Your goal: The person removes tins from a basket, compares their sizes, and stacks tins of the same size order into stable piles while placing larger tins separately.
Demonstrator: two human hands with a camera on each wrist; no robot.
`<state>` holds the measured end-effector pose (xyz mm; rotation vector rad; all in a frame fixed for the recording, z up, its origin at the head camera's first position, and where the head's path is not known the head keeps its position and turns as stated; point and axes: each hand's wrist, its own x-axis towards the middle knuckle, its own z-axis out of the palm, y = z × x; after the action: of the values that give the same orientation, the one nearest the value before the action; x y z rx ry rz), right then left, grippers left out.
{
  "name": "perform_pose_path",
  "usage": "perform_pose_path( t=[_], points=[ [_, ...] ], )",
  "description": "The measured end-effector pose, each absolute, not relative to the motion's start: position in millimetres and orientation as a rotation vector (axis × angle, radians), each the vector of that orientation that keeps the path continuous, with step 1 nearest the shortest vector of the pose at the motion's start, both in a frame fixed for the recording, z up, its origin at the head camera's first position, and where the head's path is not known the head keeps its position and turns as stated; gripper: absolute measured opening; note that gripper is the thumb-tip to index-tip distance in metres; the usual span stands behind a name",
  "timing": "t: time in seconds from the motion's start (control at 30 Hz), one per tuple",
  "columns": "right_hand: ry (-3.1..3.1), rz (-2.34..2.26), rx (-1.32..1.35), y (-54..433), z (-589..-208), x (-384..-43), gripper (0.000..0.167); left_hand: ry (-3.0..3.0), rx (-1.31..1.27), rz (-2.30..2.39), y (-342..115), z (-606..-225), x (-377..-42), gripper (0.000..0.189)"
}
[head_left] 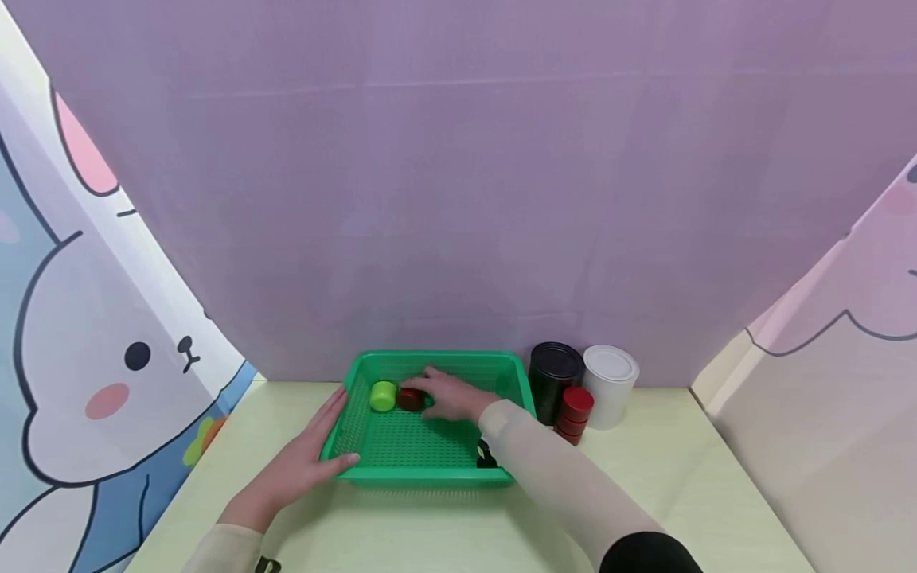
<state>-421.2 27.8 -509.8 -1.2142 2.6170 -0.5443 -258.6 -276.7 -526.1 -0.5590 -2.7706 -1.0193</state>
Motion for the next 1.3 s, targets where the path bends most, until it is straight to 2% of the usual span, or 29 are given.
perform_pose_path(
  t=[1.3],
  points=[
    [2.493,-0.737,-1.130,26.8,-508.8,-420.9,0.055,-2.758,-0.583,-0.990,-276.0,-524.5,-258.2,0.103]
  ],
)
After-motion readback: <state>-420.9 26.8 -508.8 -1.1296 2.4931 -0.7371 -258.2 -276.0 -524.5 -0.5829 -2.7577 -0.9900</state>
